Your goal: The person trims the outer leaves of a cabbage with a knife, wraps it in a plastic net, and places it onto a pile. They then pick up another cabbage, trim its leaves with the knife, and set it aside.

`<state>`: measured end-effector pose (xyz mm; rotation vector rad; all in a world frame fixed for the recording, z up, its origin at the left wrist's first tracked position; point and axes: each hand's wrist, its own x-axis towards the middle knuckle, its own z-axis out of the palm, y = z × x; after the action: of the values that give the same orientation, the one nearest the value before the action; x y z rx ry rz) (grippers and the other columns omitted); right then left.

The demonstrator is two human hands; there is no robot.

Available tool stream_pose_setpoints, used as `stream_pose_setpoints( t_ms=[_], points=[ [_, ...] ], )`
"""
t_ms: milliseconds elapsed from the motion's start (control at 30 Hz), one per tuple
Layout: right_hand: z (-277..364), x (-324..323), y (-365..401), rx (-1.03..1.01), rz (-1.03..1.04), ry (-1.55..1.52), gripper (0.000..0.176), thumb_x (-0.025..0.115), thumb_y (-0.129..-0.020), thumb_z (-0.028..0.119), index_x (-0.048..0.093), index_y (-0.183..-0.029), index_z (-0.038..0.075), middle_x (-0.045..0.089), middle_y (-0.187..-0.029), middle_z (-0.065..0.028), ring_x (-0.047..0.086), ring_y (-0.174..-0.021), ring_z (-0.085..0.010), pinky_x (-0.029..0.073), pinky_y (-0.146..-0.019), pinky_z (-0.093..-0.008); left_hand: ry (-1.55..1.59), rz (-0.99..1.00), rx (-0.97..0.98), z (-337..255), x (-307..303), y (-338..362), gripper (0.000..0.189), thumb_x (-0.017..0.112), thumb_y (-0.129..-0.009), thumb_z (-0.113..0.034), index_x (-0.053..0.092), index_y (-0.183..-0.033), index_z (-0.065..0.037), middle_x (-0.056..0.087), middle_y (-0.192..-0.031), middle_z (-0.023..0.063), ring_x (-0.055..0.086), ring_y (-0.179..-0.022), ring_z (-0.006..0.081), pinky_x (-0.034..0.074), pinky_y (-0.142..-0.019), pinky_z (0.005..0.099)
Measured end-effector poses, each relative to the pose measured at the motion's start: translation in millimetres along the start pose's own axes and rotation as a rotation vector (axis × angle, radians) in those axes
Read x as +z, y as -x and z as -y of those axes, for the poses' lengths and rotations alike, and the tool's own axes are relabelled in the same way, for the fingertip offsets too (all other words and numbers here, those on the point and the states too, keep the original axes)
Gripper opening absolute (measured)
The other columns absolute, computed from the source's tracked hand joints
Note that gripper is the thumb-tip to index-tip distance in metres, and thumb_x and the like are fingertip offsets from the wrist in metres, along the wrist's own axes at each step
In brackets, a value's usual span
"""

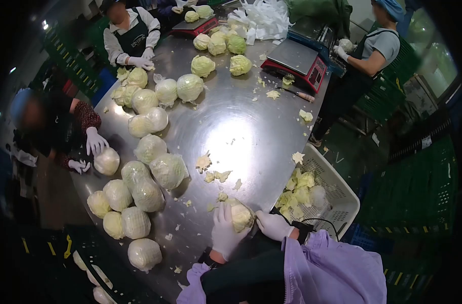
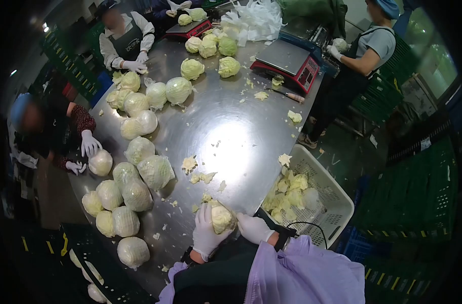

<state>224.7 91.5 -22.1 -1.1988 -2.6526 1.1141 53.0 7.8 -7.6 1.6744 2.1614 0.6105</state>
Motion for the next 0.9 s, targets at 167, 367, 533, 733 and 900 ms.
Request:
stream_pose_setpoints(
  t_ms=[167,367,533,733,900],
  points=[
    [8.2,-10.8,17.5,0.012,-0.023,0.000,0.014,0.046,-0.092,0.017,0.047,-0.099,0.005,0.063,-0.079,-0.0189,0.064,-0.067,-0.0397,0.050,-0.060,-0.0515,0.018,0.054,-0.038,-2.3,-1.0,-0.8,0.102,0.082,-0.064,-0.038,0.028,-0.141,0.002,0.035,-0.140,0.0232,0.034,-0.128,0.0418,0.039,-0.102,0.0461],
    [-13.6,11.3,-13.0,0.089,0.139,0.001,0.015,0.046,-0.090,0.016,0.047,-0.099,0.004,0.064,-0.080,-0.0198,0.064,-0.072,-0.0410,0.051,-0.062,-0.0507,0.014,0.065,-0.027,-2.5,0.4,-4.6,0.102,0.081,-0.065,-0.039,0.027,-0.141,0.002,0.034,-0.141,0.0242,0.033,-0.128,0.0425,0.038,-0.103,0.0470],
    [-60.8,58.7,-33.0,-0.099,0.005,-0.028,0.021,0.047,-0.088,0.014,0.048,-0.106,0.003,0.064,-0.084,-0.0224,0.063,-0.067,-0.0399,0.051,-0.060,-0.0476,0.021,-0.011,0.049,11.7,1.6,2.1,0.104,0.084,-0.063,-0.036,0.026,-0.141,0.001,0.034,-0.141,0.0239,0.034,-0.128,0.0432,0.037,-0.103,0.0467],
    [-4.4,19.9,-28.2,0.310,0.322,-0.822,0.031,0.046,-0.094,0.018,0.051,-0.122,0.004,0.063,-0.079,-0.0136,0.061,-0.053,-0.0207,0.050,-0.050,-0.0319,0.406,-0.190,0.164,55.3,7.4,31.0,0.103,0.085,-0.064,-0.029,0.024,-0.141,-0.001,0.033,-0.142,0.0250,0.038,-0.127,0.0410,0.036,-0.104,0.0449],
    [11.3,8.1,-35.5,-0.138,0.017,-0.463,0.027,0.050,-0.096,0.019,0.057,-0.118,0.004,0.064,-0.096,-0.0126,0.066,-0.071,-0.0246,0.053,-0.064,-0.0345,0.558,-0.127,-0.236,33.7,-6.5,24.4,0.102,0.084,-0.066,-0.030,0.024,-0.141,0.006,0.037,-0.137,0.0275,0.040,-0.127,0.0395,0.035,-0.106,0.0440]
  ],
)
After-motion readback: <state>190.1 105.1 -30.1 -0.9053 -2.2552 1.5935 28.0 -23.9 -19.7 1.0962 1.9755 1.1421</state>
